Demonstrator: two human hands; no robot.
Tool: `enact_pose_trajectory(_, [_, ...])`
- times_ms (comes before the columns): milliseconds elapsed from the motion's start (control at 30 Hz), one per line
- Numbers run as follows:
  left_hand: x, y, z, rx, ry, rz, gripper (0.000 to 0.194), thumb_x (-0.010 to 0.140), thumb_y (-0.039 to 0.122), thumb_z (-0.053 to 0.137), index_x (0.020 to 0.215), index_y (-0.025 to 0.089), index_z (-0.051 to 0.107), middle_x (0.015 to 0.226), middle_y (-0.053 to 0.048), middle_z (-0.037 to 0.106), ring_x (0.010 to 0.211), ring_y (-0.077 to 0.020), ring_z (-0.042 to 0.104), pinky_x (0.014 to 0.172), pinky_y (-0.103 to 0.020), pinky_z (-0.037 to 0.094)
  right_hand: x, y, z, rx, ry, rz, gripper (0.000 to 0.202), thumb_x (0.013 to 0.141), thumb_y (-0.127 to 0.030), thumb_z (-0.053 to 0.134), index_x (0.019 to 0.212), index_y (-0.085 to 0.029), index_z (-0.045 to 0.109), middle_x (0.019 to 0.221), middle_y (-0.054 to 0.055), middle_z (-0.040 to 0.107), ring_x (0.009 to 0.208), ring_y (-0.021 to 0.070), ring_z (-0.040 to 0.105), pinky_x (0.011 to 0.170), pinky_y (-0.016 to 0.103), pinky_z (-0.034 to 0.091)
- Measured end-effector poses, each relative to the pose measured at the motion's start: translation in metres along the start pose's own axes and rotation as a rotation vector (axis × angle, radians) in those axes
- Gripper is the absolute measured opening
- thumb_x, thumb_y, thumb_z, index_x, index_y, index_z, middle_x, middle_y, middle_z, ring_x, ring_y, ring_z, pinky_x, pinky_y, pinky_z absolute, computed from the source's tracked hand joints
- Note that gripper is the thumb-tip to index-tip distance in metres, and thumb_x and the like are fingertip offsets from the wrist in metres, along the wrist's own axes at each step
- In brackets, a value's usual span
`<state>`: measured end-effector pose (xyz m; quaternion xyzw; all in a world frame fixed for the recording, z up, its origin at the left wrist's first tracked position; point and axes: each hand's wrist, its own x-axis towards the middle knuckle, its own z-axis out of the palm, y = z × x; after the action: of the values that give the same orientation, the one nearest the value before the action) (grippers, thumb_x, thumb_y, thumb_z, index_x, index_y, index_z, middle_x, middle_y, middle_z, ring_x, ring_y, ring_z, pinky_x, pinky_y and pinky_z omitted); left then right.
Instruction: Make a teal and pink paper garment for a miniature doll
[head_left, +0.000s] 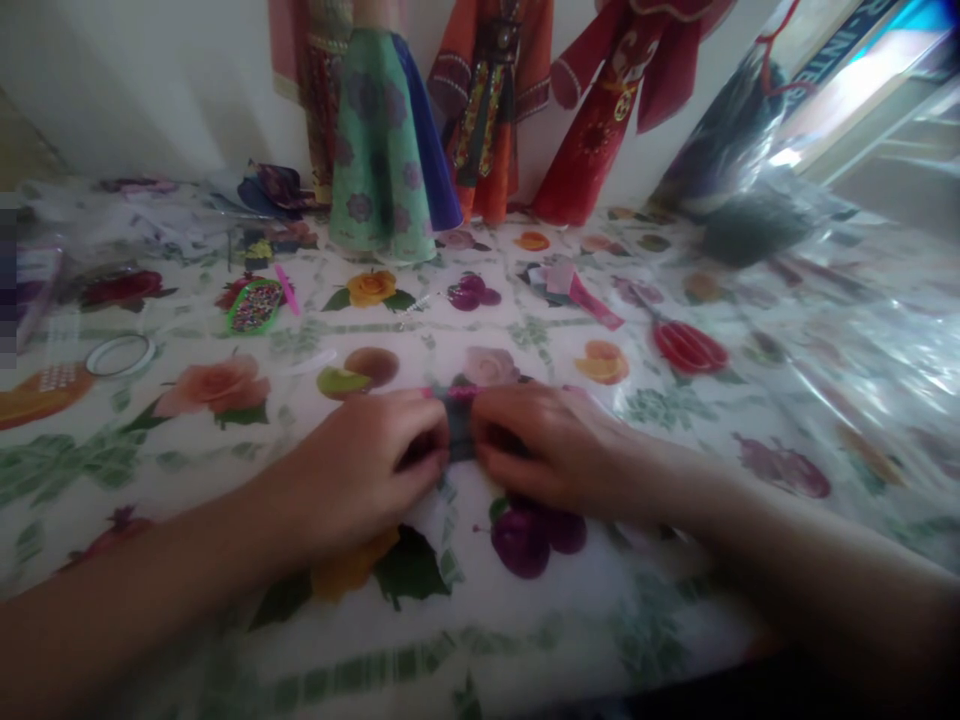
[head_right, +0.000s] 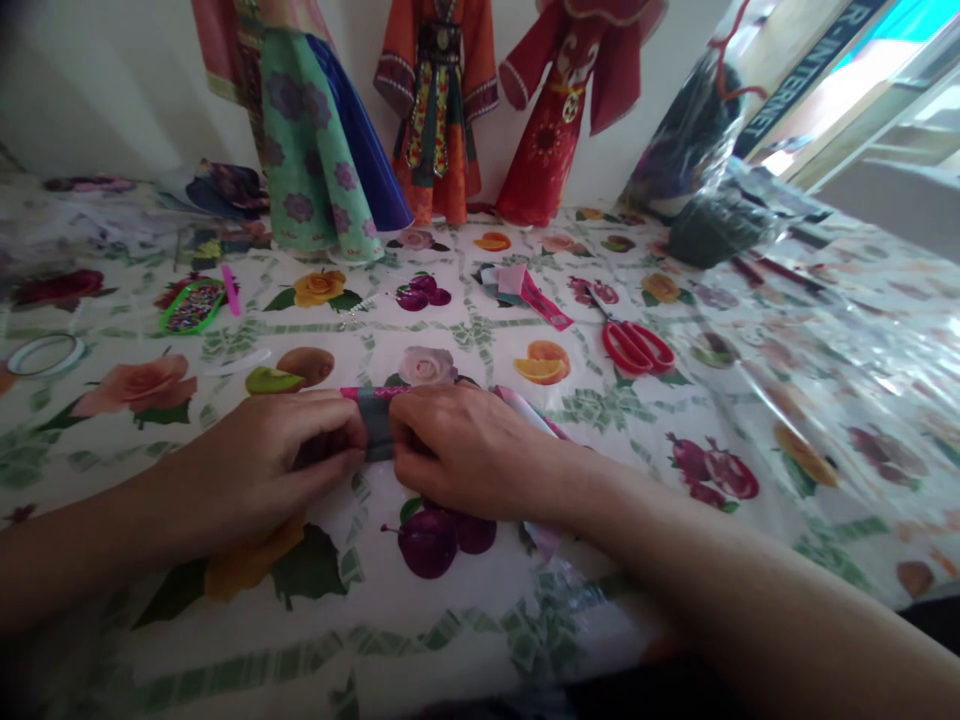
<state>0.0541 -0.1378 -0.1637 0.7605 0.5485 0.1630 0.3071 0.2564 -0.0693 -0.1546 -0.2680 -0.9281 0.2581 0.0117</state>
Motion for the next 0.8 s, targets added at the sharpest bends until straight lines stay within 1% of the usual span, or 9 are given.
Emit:
enact_pose_trajectory(267, [0.003, 0.004, 0.007, 0.042, 0.065, -0.088, 0.012, 0.084, 0.021, 0.057, 0.073, 0.020, 0.057, 0.071, 0.001, 0.061, 0.064, -0.0150, 0.055, 0.059, -0.029, 0.037, 0.001, 0.001, 0.006, -0.046, 0.060, 0.039, 0.007, 0.085, -0.019, 0.057, 0.078, -0.019, 0.055, 0.076, -0.001, 0.061, 0.067, 0.0127, 0.050, 0.061, 0.027, 0.030])
enact_pose_trajectory(467, [0.005, 0.005, 0.011, 0.036, 0.071, -0.145, 0.012, 0.082, 0.023, 0.056, 0.071, 0.020, 0.053, 0.071, 0.001, 0.060, 0.065, -0.0161, 0.054, 0.059, -0.030, 0.035, 0.002, -0.001, 0.004, -0.023, 0.044, 0.059, 0.006, 0.084, -0.018, 0.056, 0.078, -0.018, 0.055, 0.077, -0.001, 0.063, 0.066, 0.0122, 0.050, 0.060, 0.026, 0.029])
enact_pose_trajectory(600, [0.005, 0.005, 0.012, 0.034, 0.067, -0.153, 0.012, 0.082, 0.023, 0.055, 0.070, 0.021, 0.052, 0.071, 0.001, 0.060, 0.066, -0.0165, 0.054, 0.059, -0.031, 0.035, 0.003, -0.003, 0.003, -0.029, 0.044, 0.073, 0.008, 0.084, -0.018, 0.056, 0.077, -0.019, 0.053, 0.076, -0.001, 0.063, 0.064, 0.0118, 0.049, 0.060, 0.027, 0.029])
enact_pose_trajectory(800, [0.007, 0.003, 0.014, 0.044, 0.085, -0.177, 0.013, 0.080, 0.023, 0.056, 0.068, 0.021, 0.049, 0.070, 0.001, 0.060, 0.065, -0.0169, 0.053, 0.058, -0.032, 0.034, 0.006, -0.004, 0.007, -0.086, 0.034, 0.074, 0.002, 0.084, -0.017, 0.055, 0.082, -0.018, 0.056, 0.087, 0.003, 0.068, 0.074, 0.0152, 0.056, 0.063, 0.028, 0.031])
